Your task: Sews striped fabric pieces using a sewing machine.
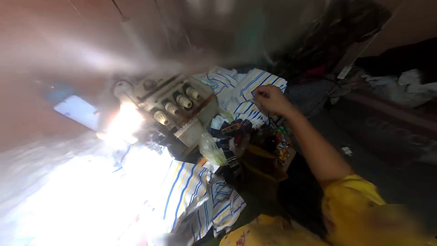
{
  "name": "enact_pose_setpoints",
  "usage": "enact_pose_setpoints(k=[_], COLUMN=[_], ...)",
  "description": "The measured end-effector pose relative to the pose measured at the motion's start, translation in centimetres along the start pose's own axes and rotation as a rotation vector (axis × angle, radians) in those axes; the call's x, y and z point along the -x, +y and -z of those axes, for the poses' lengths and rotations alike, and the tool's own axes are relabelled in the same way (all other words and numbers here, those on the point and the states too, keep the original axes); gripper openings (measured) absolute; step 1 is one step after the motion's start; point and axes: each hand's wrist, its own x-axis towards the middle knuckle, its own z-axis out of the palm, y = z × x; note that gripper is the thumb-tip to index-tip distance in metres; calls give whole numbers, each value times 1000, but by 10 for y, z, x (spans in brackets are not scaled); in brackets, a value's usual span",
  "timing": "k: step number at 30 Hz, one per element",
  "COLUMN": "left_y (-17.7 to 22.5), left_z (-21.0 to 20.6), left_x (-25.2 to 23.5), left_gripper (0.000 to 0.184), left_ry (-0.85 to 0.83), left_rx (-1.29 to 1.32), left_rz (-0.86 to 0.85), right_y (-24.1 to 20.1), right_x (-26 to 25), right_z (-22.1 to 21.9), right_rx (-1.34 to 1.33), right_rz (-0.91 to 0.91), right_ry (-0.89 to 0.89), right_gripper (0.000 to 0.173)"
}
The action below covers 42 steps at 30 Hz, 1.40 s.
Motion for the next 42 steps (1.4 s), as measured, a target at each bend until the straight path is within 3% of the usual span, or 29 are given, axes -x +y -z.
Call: enact_pose_setpoints(k=[2,4,7,9,10,12,15,19,22,25,28,31,34,35,37,39,42], left_y=[2,8,31,42,47,51,42,38,41,47,48,31,19,17,15,6,-18], left_z=[-1,-5,-21,-34,-38,-37,-16,7,18,27,27,4,-25,-32,-43,-54,-76], left_x=[7,17,31,34,35,33,26,29,33,25,-6,-48,-69,-72,-76,-79,-88], left_gripper=[14,16,27,47,46,20,13,9,15,18,10,9,23,34,32,17,13], left_ry=[-74,-194,-508,-717,-731,-629,-590,-600,-383,-224,-110,-160,-313,-361,-414,-407,-385], left_rx=[100,304,527,653,714,776,770,961,872,596,350,140,-78,-98,-141,-131,-132], left_rz=[-8,26,4,-62,-68,-66,-27,191,287,30,-245,-226,71,163,229,135,-13], right_y=[-19,-54,-107,-133,-142,-151,-158,-165,-170,-176,-179,-173,-160,-156,-149,-143,-143], right_x=[10,36,99,133,143,153,156,165,173,182,181,158,135,132,130,127,118], right_z=[3,6,-2,-15,-23,-40,-65,-88,-96,-100,-111,-142,-178,-185,-192,-195,-195], right_rx=[14,-26,-46,-92,-144,-245,-356,-462,-540,-695,-820,-786,-584,-522,-430,-377,-372], right_rz=[72,181,564,779,841,887,841,784,730,667,601,429,248,251,309,345,293], right_ry=[90,68,-107,-276,-330,-360,-297,-324,-342,-375,-342,-246,-136,-99,6,78,52], right_gripper=[26,25,23,26,27,23,19,19,22,27,20,14,15,16,17,18,21])
